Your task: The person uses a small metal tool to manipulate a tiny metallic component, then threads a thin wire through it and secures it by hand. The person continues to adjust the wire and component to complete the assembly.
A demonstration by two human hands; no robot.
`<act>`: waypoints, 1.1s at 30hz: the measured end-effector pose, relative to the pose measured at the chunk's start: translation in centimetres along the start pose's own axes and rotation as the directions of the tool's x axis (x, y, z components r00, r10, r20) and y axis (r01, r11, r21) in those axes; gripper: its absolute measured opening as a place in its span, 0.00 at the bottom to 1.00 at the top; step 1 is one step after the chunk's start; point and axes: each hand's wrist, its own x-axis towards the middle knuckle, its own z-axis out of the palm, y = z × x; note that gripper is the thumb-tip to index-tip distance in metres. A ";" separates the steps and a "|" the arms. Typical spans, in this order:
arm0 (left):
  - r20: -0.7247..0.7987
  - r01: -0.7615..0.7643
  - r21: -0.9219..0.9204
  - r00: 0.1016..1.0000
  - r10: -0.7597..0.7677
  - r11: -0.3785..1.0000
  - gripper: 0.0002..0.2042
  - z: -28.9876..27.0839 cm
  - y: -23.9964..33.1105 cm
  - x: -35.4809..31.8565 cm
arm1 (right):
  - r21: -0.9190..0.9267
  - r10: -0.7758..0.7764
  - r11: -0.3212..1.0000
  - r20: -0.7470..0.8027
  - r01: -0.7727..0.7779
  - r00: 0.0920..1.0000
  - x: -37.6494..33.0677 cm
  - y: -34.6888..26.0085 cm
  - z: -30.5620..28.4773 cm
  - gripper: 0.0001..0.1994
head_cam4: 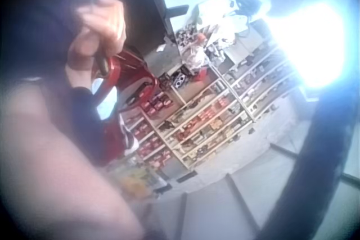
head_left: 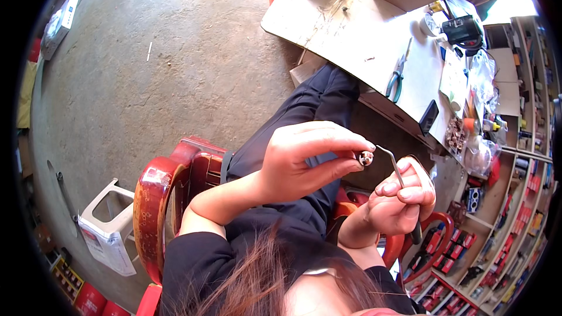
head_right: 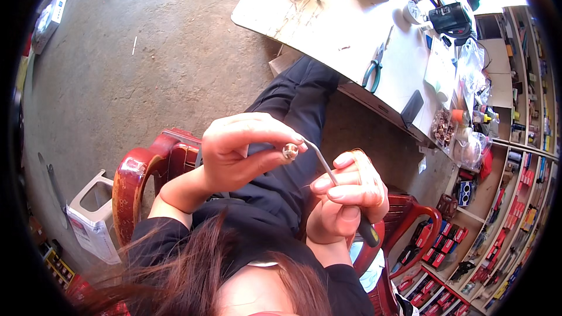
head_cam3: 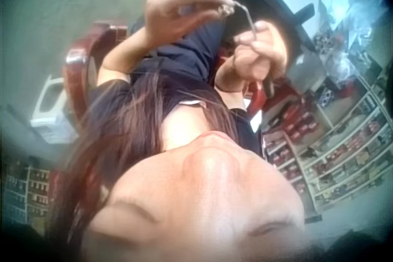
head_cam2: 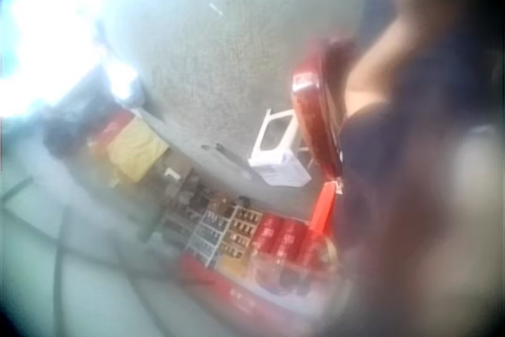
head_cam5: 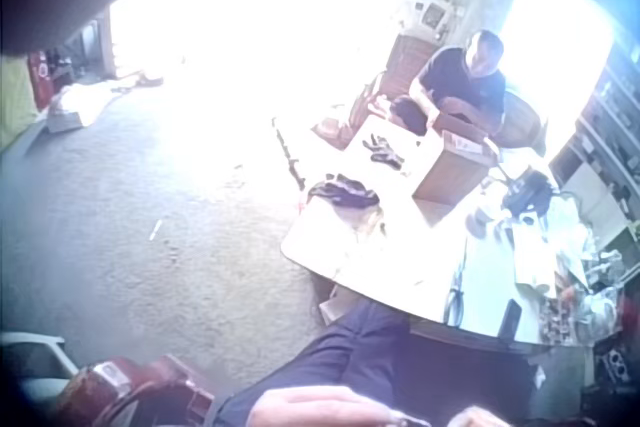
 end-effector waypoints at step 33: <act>-0.061 -0.057 0.132 0.996 0.066 0.990 0.14 0.1 -0.2 0.0 | 0.192 -0.070 0.980 0.078 0.054 0.994 1.0 0.1 -0.3 0.20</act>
